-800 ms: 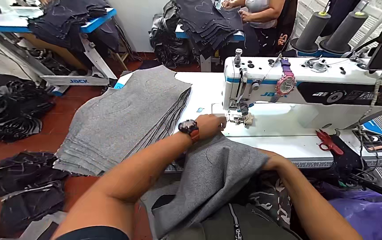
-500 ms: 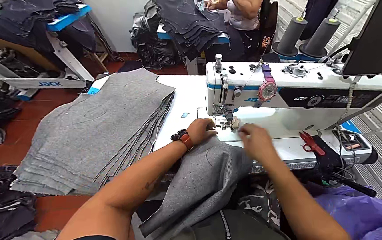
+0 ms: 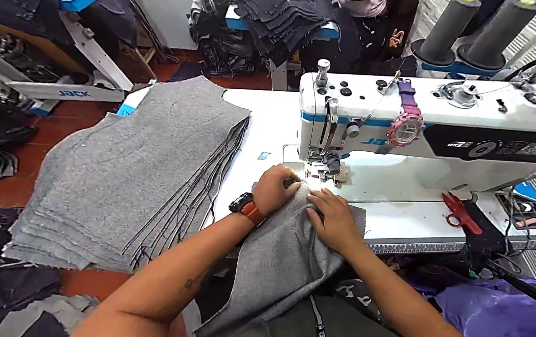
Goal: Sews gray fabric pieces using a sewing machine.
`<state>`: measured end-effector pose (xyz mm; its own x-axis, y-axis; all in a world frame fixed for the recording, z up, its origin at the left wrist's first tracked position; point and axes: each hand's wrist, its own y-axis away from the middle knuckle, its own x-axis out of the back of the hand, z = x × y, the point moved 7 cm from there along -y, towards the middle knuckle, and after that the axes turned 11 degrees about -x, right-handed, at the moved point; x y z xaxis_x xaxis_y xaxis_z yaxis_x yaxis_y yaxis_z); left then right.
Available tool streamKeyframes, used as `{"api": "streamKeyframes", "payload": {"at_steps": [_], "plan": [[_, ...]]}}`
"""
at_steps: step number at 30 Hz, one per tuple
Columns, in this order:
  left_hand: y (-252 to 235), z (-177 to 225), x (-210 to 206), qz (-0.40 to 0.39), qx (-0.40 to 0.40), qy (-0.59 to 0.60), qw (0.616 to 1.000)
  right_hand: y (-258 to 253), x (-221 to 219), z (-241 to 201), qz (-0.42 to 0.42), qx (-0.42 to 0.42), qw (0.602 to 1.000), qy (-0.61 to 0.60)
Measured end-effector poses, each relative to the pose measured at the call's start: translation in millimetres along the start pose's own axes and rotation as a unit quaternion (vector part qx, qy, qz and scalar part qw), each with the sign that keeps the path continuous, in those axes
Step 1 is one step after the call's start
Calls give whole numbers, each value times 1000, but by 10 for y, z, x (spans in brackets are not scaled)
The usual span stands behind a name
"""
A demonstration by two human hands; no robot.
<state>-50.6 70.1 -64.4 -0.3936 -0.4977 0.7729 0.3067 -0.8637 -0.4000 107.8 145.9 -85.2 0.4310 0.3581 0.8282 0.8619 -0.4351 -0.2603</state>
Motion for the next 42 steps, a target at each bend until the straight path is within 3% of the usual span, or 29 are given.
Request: {"api": "streamKeyframes", "payload": {"at_steps": [7,22,42], "plan": [[-277,-144,-35,20,12,36,999,-167,54,122,10,-21,1000,9],[-309,-251,-16,-5,20,55,998,-170,-9,54,16,-31,999,35],[-410,-312,3,-11,-30,59,998,-189,-16,-2,35,-33,998,48]]}}
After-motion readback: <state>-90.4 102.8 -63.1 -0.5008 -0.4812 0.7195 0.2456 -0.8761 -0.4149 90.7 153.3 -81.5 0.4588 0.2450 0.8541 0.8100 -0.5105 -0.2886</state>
